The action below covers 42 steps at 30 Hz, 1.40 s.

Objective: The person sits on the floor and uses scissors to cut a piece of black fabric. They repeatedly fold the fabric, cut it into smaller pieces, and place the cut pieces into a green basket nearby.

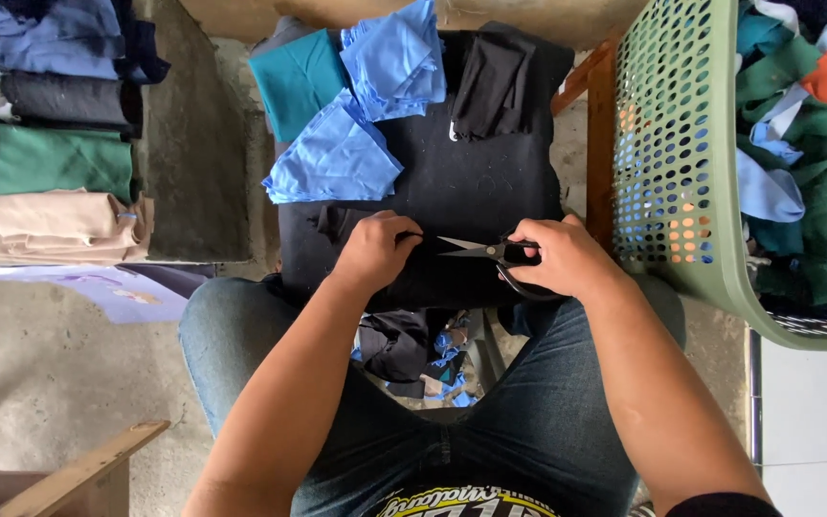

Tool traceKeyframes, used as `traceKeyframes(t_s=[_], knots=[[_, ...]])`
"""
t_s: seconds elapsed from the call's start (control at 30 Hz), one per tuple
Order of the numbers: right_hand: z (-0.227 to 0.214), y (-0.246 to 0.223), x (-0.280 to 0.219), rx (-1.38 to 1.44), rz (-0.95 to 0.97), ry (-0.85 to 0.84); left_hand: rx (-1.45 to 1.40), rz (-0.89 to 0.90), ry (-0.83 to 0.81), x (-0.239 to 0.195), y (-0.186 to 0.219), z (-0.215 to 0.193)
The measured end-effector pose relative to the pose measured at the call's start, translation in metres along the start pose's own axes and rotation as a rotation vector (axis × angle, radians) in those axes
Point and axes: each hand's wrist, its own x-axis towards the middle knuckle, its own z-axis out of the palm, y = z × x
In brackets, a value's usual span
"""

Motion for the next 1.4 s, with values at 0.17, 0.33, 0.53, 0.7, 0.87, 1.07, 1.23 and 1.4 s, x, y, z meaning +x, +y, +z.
traceKeyframes(t_s=[0.17,0.33,0.53,0.7,0.87,1.07,1.23,1.4], knots=[[0.007,0.005,0.0,-0.061,-0.027,0.003,-0.008,0.02,0.014,0.0,0.002,-0.003],[0.012,0.005,0.004,-0.072,-0.038,-0.028,-0.015,0.018,0.016,-0.002,0.002,-0.004],[0.016,0.006,0.007,-0.052,-0.047,-0.046,-0.023,0.043,0.017,-0.003,-0.001,-0.004],[0.014,0.008,0.005,-0.018,-0.042,-0.039,-0.013,0.036,0.016,-0.003,-0.002,-0.002],[0.015,0.007,0.006,-0.001,-0.047,-0.035,0.0,0.039,0.018,-0.002,-0.003,-0.004],[0.015,0.01,0.007,0.001,-0.005,-0.037,0.008,0.019,0.027,0.001,-0.006,-0.002],[0.02,0.021,0.005,-0.012,0.041,-0.055,0.002,0.018,0.025,0.0,-0.007,-0.003],[0.017,0.019,0.006,-0.005,0.063,-0.053,-0.016,0.011,0.025,0.001,-0.009,-0.004]])
